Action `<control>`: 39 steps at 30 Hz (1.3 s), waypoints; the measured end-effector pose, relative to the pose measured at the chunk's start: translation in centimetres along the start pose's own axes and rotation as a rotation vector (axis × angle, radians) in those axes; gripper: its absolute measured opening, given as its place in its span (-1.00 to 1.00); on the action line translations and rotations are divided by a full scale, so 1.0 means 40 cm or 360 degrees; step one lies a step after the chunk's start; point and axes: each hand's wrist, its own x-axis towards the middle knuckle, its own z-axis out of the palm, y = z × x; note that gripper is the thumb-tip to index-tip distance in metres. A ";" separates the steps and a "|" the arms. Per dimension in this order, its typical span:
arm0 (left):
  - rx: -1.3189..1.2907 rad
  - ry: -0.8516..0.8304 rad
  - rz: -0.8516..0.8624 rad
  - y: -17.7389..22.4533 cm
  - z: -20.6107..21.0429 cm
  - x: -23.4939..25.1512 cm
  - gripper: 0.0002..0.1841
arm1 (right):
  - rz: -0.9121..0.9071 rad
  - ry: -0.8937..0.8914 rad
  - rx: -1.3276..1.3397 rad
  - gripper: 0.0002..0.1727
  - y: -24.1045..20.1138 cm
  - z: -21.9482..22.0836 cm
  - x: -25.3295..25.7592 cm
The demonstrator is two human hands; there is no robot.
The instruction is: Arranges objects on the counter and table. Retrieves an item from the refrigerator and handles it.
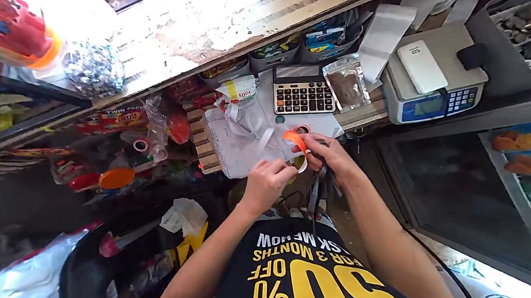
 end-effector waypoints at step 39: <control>-0.0770 -0.0531 0.0093 -0.036 -0.054 0.252 -0.82 | -0.0602 0.0147 0.0824 -0.41 -0.030 -0.121 -0.215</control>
